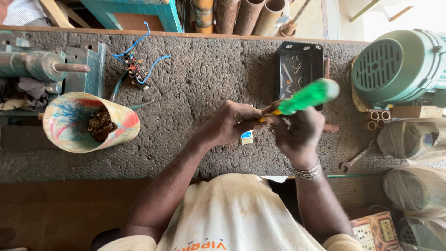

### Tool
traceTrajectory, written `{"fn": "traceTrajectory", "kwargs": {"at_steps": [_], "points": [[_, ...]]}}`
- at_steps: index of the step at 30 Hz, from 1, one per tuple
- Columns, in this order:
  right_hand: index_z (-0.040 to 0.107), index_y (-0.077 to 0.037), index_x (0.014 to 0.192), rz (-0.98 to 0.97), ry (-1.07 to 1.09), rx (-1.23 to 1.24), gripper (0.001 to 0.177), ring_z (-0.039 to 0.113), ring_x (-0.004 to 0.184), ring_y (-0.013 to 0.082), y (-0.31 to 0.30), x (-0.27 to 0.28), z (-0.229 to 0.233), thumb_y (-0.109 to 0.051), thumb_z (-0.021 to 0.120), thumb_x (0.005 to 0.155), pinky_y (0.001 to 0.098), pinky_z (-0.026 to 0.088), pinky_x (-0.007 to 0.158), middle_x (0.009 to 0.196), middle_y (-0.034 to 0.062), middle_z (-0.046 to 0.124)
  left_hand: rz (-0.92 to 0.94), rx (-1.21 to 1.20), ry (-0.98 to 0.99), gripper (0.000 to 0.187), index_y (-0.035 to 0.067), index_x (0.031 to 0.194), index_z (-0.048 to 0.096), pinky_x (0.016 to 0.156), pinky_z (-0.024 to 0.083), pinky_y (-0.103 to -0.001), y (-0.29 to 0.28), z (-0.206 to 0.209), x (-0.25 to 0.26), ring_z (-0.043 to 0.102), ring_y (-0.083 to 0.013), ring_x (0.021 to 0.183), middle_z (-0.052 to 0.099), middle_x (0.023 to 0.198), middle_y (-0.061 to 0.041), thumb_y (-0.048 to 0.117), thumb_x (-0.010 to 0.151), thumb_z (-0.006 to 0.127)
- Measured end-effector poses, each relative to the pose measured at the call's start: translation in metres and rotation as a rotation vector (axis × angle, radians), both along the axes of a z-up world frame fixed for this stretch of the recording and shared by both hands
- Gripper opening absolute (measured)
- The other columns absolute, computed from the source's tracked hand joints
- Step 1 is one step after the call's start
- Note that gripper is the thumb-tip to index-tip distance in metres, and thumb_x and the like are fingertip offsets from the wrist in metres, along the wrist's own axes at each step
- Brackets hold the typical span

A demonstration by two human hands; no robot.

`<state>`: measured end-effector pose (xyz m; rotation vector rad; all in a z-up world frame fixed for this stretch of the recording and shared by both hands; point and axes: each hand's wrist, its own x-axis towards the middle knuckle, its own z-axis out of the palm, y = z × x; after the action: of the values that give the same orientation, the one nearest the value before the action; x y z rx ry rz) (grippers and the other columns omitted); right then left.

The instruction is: The person assembles a small electrical component on a workbench, using a screwdriver to tighten screws and connecting red and blue wires to terminals. The person then tests the assembly by connecting wires to a power strip, causing a light bulb to illuminate.

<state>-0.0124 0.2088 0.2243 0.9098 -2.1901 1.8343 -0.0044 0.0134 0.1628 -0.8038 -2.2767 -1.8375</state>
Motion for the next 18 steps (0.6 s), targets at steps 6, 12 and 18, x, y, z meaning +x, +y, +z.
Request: {"fn": "traceTrajectory", "kwargs": {"at_steps": [6,12,18], "points": [[0.061,0.004,0.109,-0.040,0.147,0.104,0.020,0.075,0.092,0.0163,-0.008,-0.002,0.001,0.002,0.077,0.097,0.0290,0.064,0.081,0.101,0.0117,0.075,0.023,0.074,0.004,0.019,0.009,0.114,0.077,0.073,0.064,-0.026,0.001,-0.015,-0.003,0.076,-0.0098,0.085,0.080,0.096,-0.005,0.010,0.095,0.077],[0.062,0.004,0.109,-0.067,0.155,0.085,0.021,0.075,0.093,0.0167,-0.006,-0.003,-0.007,0.001,0.078,0.096,0.0292,0.064,0.082,0.103,0.0120,0.074,0.011,0.084,0.001,0.021,0.009,0.117,0.076,0.078,0.064,-0.027,0.002,-0.018,-0.004,0.077,-0.0108,0.092,0.080,0.101,-0.006,0.009,0.096,0.074],[0.061,0.004,0.109,-0.071,0.147,0.072,0.023,0.075,0.094,0.0157,-0.007,-0.002,-0.011,0.000,0.079,0.096,0.0283,0.064,0.082,0.103,0.0114,0.074,-0.004,0.074,-0.003,0.021,0.009,0.118,0.075,0.079,0.065,-0.028,0.001,-0.021,-0.006,0.077,-0.0101,0.094,0.080,0.102,-0.006,0.009,0.097,0.073]]}}
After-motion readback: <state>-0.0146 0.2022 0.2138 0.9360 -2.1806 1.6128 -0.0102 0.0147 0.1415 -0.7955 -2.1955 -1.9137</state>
